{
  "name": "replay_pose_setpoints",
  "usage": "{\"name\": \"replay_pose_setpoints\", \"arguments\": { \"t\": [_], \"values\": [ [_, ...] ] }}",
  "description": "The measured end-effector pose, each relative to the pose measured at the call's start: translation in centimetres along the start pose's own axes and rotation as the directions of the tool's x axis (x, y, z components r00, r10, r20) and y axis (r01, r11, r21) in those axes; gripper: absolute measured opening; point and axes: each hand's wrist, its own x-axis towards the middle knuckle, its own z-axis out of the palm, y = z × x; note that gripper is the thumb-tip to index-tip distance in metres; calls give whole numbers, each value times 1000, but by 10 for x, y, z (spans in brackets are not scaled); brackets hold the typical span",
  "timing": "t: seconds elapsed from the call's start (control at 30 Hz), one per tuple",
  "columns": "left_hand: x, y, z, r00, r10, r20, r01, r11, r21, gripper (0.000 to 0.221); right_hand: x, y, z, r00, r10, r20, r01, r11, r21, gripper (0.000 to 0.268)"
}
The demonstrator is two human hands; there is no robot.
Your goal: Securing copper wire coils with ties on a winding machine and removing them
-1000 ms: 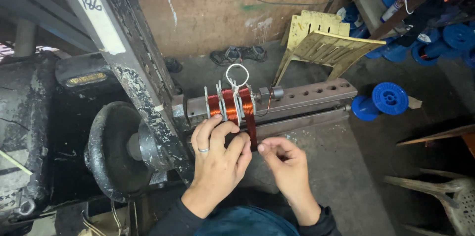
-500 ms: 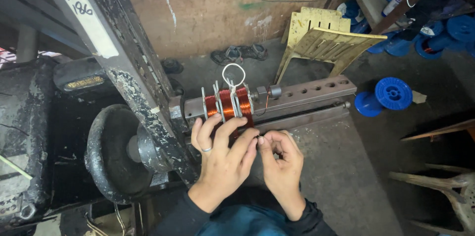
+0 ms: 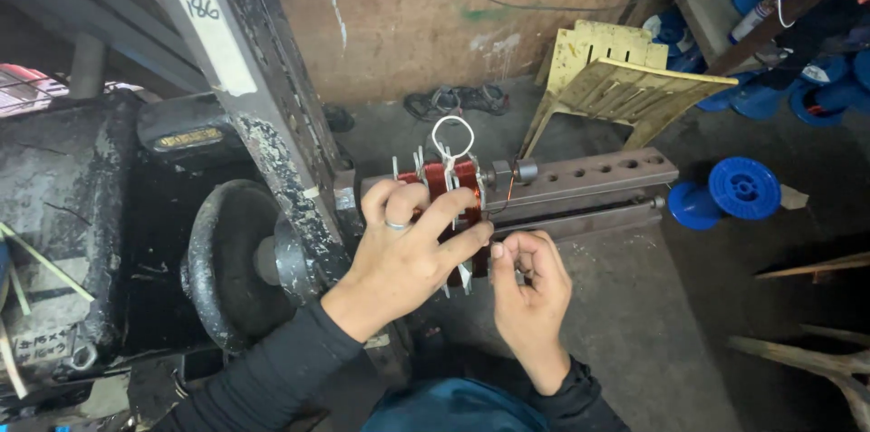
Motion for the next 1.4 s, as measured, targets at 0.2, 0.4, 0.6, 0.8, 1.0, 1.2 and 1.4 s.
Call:
{"name": "replay_pose_setpoints", "arguments": {
  "t": [0.2,0.4,0.6,0.8,1.0,1.2,1.4],
  "values": [
    [22,-15,-12,964,229,137,-228,973,-27,13,-5,2,3,999,29,-27,-28,999,18,14],
    [53,-26,-12,877,353,325,-326,935,-138,12,-4,3,6,995,91,-33,-85,984,159,15],
    [59,-25,-3,799,382,465,-359,923,-142,12,-5,-5,7,994,47,-98,-36,994,106,13],
    [57,-22,4,740,355,571,-353,928,-119,24,-6,-9,12,880,-469,76,475,874,-100,3],
    [55,-22,10,759,322,565,-291,945,-148,26,-22,18,-6,979,-204,-29,200,975,-100,1],
    [56,-23,11,774,339,535,-290,941,-176,26,-4,1,-8,995,-102,14,100,992,74,8],
    [56,-24,10,784,348,515,-300,937,-176,23,-8,7,-1,957,-289,-24,288,957,-40,9]
  ]
}}
